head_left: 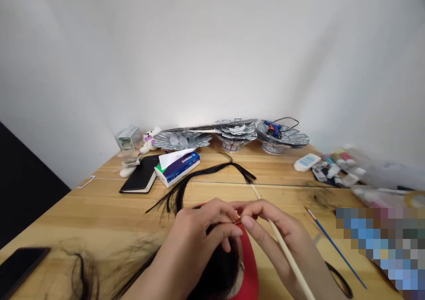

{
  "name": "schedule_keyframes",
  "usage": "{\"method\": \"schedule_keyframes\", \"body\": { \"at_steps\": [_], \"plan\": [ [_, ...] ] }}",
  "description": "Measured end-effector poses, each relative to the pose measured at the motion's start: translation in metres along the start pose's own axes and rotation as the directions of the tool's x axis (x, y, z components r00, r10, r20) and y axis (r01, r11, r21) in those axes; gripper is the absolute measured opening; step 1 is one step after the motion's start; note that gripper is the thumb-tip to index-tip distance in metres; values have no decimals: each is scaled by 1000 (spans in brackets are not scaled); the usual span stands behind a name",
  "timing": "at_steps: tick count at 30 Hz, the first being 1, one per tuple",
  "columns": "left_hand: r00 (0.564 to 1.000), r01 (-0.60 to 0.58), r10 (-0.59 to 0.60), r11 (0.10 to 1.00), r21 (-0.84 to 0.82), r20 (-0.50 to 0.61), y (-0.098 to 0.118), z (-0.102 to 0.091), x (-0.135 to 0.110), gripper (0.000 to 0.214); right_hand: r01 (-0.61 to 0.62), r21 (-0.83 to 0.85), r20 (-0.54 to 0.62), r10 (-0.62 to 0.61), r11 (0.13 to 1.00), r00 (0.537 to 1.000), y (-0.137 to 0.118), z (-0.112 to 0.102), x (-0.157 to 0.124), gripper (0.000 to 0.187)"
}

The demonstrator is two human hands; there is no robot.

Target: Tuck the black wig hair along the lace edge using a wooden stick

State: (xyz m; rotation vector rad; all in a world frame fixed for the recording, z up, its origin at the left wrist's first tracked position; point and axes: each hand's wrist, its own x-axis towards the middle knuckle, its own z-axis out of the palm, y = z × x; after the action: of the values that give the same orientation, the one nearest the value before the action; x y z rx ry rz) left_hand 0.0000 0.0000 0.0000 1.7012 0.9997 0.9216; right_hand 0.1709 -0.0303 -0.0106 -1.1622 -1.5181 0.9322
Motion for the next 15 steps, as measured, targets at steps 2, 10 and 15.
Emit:
{"method": "schedule_keyframes", "body": {
  "at_steps": [2, 10, 15],
  "plan": [
    [997, -71, 75, 989, 129, -31, 0, -2, -3, 18, 48, -37, -55, -50, 998, 997, 2, 4, -3, 16],
    [956, -288, 288, 889, 357, 55, -4, -9, -15, 29, 32, 72, -140, -21, 997, 990, 19, 7, -18, 15],
    [905, -336, 425, 727, 599, -8, -18, -17, -19, 26, -126, 218, -221, 175, 968, 960, 60, -1, -30, 32]
  ]
}}
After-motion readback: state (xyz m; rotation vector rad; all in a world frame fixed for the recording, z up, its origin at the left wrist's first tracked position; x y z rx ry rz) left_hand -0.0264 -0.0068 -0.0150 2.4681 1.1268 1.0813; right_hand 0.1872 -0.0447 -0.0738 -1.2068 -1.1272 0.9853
